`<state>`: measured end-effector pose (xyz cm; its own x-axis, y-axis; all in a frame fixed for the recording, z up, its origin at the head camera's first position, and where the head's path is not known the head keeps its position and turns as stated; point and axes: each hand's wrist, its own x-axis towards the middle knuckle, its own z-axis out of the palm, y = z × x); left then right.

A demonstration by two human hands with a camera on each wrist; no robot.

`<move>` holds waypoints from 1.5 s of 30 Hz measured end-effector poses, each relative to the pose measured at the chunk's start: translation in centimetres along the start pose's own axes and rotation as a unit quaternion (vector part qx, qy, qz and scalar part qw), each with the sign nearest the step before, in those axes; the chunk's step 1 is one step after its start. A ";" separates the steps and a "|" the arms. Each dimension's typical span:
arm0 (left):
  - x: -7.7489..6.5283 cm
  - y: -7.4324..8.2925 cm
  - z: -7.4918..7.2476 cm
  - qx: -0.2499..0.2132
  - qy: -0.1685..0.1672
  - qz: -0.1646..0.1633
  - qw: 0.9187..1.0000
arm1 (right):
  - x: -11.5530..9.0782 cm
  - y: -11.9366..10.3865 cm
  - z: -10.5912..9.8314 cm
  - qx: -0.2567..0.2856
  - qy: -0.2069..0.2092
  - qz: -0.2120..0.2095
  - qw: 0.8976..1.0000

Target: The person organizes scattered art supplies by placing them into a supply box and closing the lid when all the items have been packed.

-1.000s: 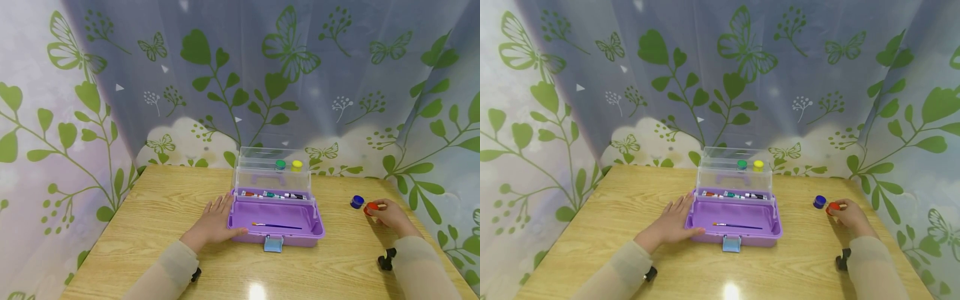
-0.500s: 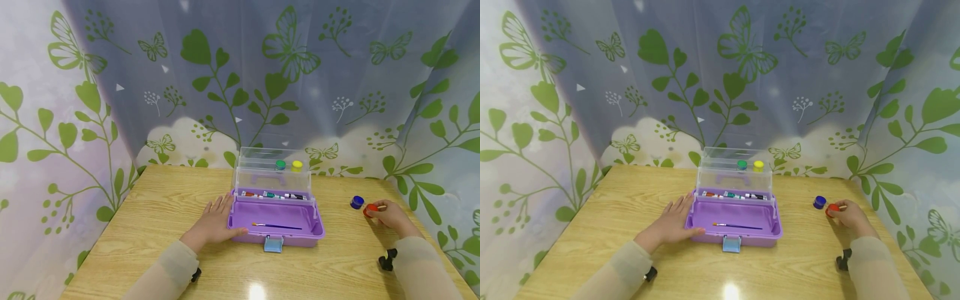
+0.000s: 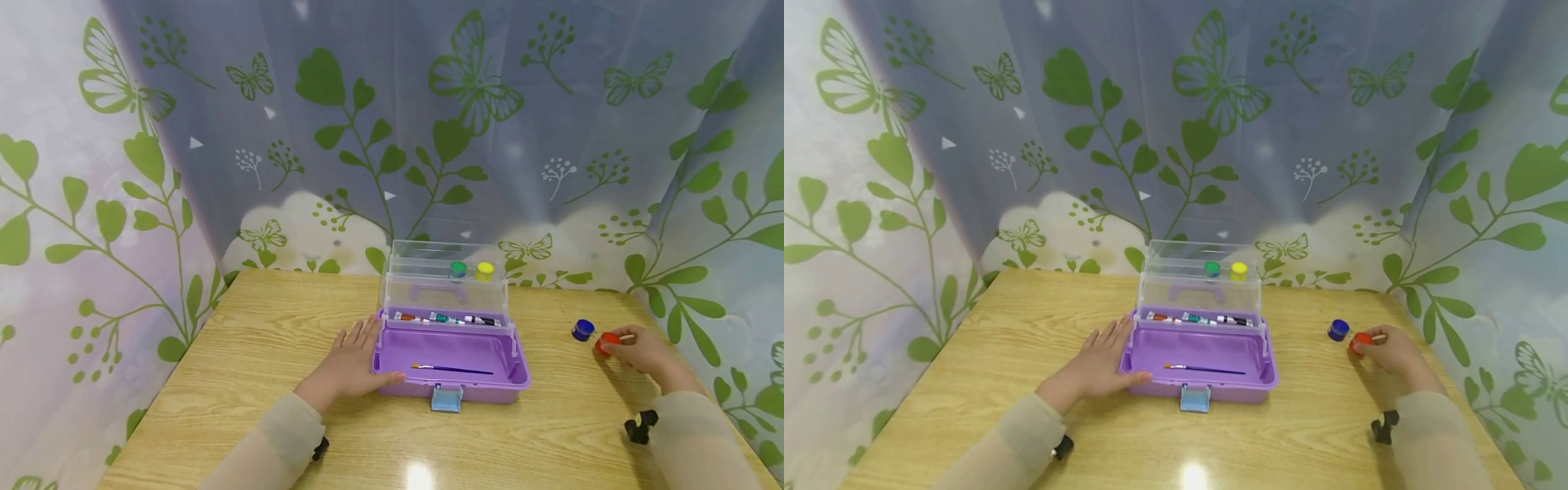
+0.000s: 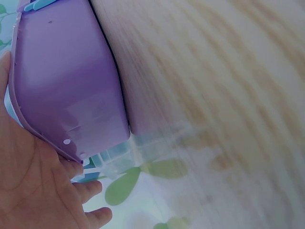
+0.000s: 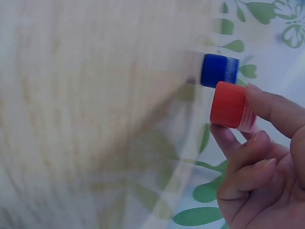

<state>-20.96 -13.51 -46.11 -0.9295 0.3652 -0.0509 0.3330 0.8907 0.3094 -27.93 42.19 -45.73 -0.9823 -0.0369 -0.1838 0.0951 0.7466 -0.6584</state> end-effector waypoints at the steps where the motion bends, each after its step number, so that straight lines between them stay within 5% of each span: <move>1: 0.0 0.0 0.0 0.000 0.000 0.000 1.000 | -0.1 -0.1 -0.1 0.000 -0.001 -0.005 1.000; 28: 0.0 0.2 0.0 0.003 0.006 -0.001 1.000 | -2.5 -7.1 -2.2 -0.054 0.010 -0.073 0.996; 45: -0.1 0.3 -0.2 -0.004 0.007 -0.001 1.000 | -4.0 -13.6 -2.4 -0.080 0.026 -0.111 0.990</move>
<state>-20.76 -13.30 -45.84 -0.9321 0.3602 -0.0373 0.3308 0.8890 0.3166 -25.68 33.79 -34.29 -0.9837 -0.1797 -0.0071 -0.1459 0.8204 -0.5529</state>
